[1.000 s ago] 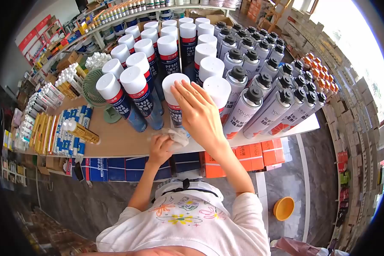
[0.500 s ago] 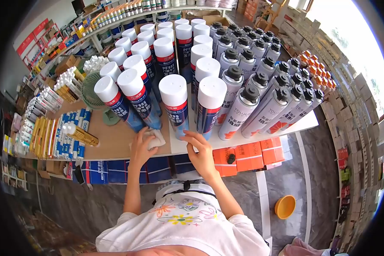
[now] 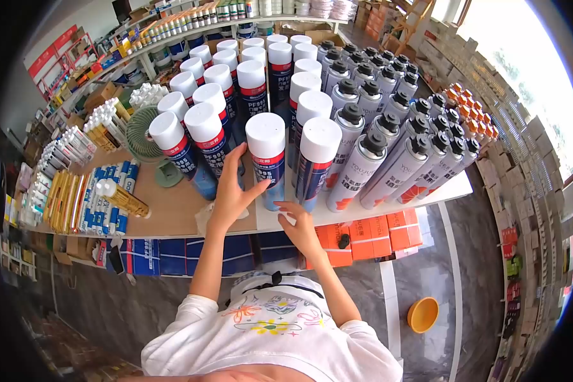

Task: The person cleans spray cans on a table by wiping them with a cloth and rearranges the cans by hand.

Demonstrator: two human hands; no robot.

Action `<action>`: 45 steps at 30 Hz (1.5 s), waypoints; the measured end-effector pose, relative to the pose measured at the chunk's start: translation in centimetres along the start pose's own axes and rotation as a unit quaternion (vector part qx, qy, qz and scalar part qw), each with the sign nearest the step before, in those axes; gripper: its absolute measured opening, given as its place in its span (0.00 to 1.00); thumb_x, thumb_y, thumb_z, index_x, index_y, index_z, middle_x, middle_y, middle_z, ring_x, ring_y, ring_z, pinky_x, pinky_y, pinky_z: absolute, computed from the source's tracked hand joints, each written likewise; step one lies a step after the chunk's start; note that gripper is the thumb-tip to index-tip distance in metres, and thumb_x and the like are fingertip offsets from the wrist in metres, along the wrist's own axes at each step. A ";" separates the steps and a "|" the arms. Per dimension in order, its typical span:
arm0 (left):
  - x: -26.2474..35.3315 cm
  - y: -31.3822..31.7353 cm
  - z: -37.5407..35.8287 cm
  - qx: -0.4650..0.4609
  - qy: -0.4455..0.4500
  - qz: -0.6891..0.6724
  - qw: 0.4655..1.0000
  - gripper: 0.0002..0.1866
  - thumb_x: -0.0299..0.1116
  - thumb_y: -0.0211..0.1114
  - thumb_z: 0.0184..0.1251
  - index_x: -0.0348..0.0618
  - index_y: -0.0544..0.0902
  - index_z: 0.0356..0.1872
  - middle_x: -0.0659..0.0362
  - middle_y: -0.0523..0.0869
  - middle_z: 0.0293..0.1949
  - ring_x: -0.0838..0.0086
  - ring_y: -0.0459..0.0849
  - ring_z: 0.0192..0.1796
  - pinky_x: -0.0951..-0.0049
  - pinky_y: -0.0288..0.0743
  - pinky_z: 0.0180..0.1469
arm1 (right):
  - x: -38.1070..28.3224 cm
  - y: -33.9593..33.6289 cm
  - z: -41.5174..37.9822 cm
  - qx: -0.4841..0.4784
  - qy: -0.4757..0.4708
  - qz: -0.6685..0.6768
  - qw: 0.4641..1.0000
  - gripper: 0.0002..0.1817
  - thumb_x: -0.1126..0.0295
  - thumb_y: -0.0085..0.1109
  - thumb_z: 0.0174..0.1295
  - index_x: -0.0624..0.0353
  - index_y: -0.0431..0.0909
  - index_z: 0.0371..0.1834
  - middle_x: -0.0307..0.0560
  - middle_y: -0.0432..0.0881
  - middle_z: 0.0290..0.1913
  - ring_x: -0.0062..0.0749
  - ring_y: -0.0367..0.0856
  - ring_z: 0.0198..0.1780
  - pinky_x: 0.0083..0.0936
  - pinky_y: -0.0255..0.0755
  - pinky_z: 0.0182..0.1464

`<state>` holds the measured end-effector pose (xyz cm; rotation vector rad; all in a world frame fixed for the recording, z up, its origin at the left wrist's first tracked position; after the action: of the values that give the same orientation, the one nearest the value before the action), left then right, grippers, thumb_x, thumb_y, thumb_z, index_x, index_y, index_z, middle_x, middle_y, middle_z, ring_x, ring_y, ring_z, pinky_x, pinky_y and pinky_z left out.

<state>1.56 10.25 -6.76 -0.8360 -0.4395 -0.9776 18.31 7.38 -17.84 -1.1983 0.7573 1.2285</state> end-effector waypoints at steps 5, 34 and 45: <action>1.0 1.9 2.7 -0.019 0.012 -0.053 0.998 0.46 0.42 0.79 0.53 0.35 0.63 0.69 0.48 0.77 0.60 0.59 0.78 0.62 0.62 0.72 0.63 | 5.8 3.9 -1.2 -0.090 0.105 0.003 0.990 0.25 0.75 0.61 0.65 0.62 0.70 0.66 0.48 0.81 0.56 0.34 0.80 0.58 0.30 0.75 0.59; -2.3 1.3 6.8 0.143 -0.029 -0.017 0.989 0.35 0.38 0.79 0.51 0.31 0.73 0.57 0.41 0.85 0.46 0.50 0.87 0.47 0.59 0.81 0.47 | 15.5 8.1 7.1 0.065 0.034 0.023 0.997 0.25 0.72 0.64 0.60 0.64 0.70 0.60 0.59 0.77 0.55 0.46 0.81 0.53 0.34 0.75 0.48; -4.6 2.3 8.6 0.182 -0.063 -0.010 0.981 0.39 0.32 0.77 0.52 0.25 0.65 0.62 0.33 0.78 0.53 0.40 0.79 0.55 0.54 0.75 0.56 | 13.4 8.2 11.8 0.186 -0.117 -0.051 0.974 0.13 0.78 0.62 0.54 0.65 0.66 0.36 0.60 0.70 0.37 0.53 0.68 0.42 0.44 0.64 0.45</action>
<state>1.46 20.18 -5.50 -0.5645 -0.7130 -0.8310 11.64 21.75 -29.42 -0.7617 0.7029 1.0633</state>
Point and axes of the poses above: each hand's wrist, its own z-axis towards the middle knuckle, its own y-axis out of the palm, x = y × z, the point moved 10 cm from there along z, towards the middle knuckle
